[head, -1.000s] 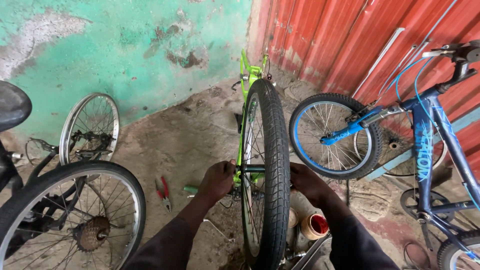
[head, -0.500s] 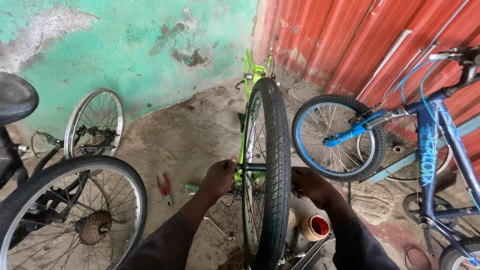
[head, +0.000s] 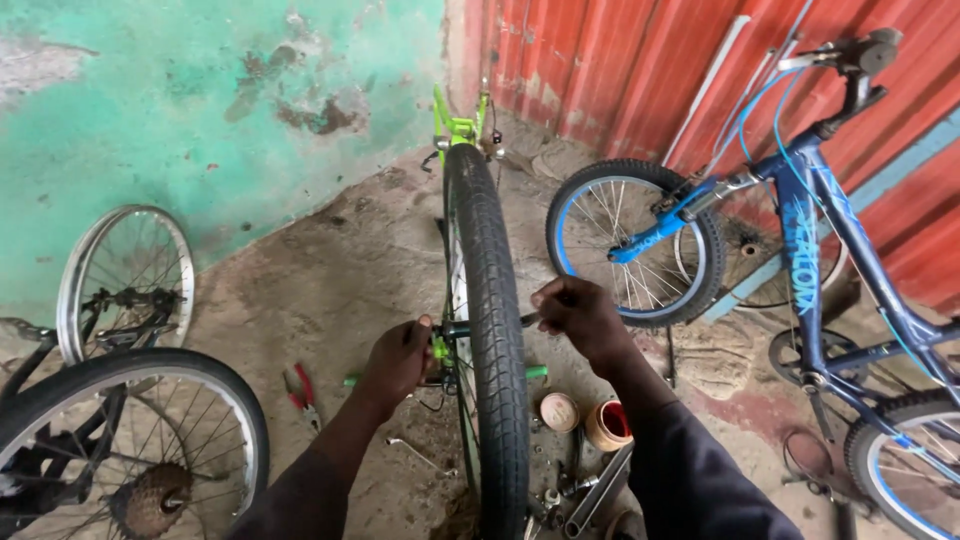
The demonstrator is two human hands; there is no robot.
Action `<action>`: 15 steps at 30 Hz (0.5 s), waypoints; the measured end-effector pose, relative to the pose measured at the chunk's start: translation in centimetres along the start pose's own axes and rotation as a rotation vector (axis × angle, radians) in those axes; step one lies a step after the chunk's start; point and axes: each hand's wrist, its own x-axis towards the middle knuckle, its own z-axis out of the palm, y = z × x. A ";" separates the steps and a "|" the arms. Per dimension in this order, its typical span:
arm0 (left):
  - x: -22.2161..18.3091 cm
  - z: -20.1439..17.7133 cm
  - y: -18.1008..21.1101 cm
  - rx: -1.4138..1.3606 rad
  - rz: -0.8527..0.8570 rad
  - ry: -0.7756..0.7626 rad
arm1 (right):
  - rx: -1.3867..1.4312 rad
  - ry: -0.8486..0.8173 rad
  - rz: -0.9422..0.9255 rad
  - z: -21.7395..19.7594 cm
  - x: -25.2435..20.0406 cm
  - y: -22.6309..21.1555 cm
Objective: Attaching a front wheel to a bicycle fork and tightening the axle nuts using a wrench.
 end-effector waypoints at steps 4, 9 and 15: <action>0.0 0.7 0.8 -0.074 -0.023 0.006 | -0.240 -0.161 0.042 -0.2 -0.6 0.4; 0.2 0.6 0.6 -0.135 -0.026 0.011 | -0.331 -0.213 0.161 0.1 -1.2 0.2; 0.4 -1.0 0.6 -0.206 0.013 0.060 | -0.422 -0.225 0.053 0.7 -1.2 -0.1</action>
